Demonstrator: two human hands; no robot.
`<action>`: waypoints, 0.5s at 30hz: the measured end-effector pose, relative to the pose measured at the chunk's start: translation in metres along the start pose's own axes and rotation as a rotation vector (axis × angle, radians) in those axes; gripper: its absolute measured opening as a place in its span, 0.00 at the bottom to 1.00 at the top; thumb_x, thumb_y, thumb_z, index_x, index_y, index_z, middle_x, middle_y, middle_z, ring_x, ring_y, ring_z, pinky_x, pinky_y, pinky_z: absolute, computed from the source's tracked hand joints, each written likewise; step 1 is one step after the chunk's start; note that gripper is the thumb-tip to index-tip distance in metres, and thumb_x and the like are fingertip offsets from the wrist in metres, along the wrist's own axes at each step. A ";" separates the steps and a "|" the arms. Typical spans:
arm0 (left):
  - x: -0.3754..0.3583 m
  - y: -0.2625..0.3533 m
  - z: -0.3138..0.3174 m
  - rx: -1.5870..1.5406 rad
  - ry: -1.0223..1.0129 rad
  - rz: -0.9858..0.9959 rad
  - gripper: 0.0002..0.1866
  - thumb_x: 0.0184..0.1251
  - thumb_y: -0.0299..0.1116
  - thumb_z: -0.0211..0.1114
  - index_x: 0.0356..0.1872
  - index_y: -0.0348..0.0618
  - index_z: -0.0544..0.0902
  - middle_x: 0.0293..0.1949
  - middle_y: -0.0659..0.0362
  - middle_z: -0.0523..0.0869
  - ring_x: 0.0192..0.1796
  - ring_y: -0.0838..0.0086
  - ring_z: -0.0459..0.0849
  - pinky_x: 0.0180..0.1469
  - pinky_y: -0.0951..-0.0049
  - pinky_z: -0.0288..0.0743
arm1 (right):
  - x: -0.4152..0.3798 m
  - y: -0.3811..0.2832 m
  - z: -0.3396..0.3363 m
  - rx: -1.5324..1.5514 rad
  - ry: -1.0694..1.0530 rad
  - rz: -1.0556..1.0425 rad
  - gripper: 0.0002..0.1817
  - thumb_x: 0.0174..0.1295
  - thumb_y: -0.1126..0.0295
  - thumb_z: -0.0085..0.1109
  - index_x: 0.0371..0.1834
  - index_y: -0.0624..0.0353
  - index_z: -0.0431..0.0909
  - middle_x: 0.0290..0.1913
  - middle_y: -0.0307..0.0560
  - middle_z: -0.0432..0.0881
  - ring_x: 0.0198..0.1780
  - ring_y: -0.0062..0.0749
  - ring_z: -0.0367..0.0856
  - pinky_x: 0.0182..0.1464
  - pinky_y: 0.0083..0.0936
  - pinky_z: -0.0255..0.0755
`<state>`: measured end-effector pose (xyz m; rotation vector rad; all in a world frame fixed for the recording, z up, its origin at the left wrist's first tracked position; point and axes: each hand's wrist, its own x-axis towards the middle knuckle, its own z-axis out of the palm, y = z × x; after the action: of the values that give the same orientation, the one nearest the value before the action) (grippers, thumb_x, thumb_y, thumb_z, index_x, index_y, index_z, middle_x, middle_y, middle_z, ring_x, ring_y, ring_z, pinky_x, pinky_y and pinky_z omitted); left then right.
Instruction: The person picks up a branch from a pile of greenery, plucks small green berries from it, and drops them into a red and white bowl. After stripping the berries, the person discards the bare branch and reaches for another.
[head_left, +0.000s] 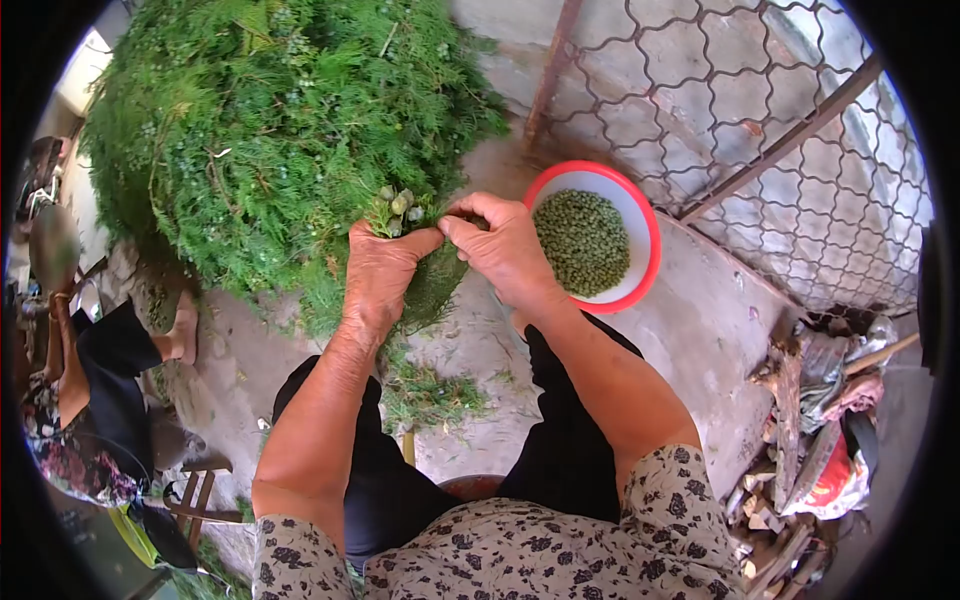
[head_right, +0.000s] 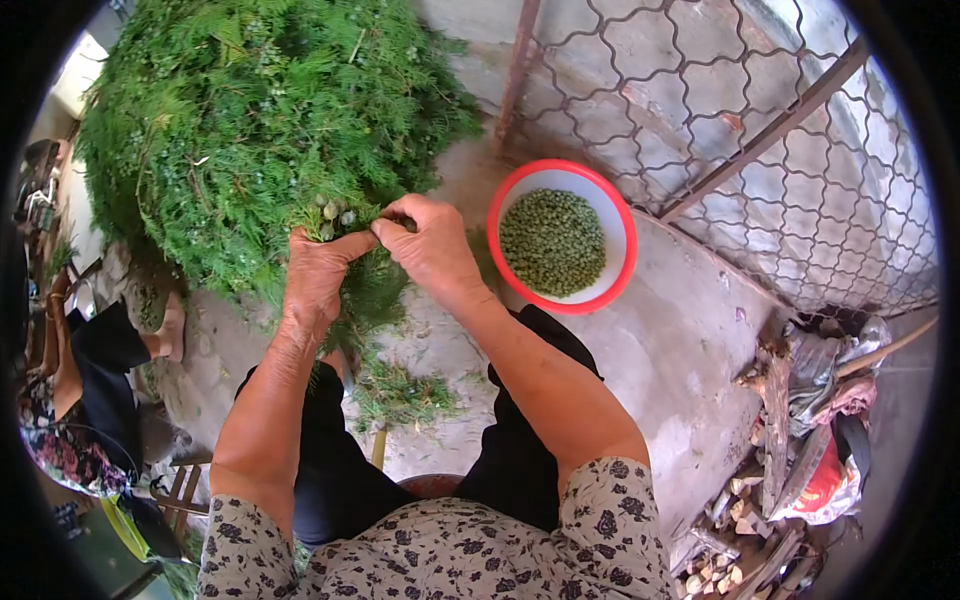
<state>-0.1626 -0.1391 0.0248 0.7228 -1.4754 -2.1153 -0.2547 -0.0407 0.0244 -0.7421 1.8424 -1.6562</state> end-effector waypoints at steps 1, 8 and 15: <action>0.003 -0.004 0.003 -0.002 -0.003 -0.012 0.11 0.45 0.18 0.66 0.32 0.37 0.80 0.29 0.62 0.82 0.30 0.80 0.79 0.35 0.79 0.73 | 0.002 0.006 -0.004 -0.002 0.005 0.011 0.09 0.52 0.71 0.61 0.31 0.67 0.78 0.24 0.43 0.78 0.22 0.19 0.74 0.23 0.18 0.67; 0.022 -0.021 0.006 -0.042 0.053 -0.160 0.12 0.50 0.25 0.69 0.38 0.42 0.80 0.32 0.65 0.83 0.34 0.77 0.78 0.34 0.76 0.68 | 0.017 0.027 -0.092 0.420 0.408 0.196 0.13 0.55 0.68 0.58 0.37 0.68 0.75 0.24 0.41 0.75 0.26 0.20 0.73 0.25 0.17 0.66; 0.018 -0.013 0.010 -0.058 -0.113 -0.204 0.16 0.54 0.22 0.64 0.46 0.39 0.76 0.38 0.60 0.84 0.42 0.74 0.78 0.46 0.75 0.70 | -0.010 0.083 -0.182 -0.571 0.561 -0.016 0.27 0.47 0.71 0.65 0.50 0.73 0.70 0.40 0.55 0.78 0.39 0.39 0.78 0.42 0.27 0.72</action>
<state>-0.1833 -0.1392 0.0122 0.7722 -1.4449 -2.3767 -0.3813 0.0996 -0.0410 -0.5317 2.7770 -1.4420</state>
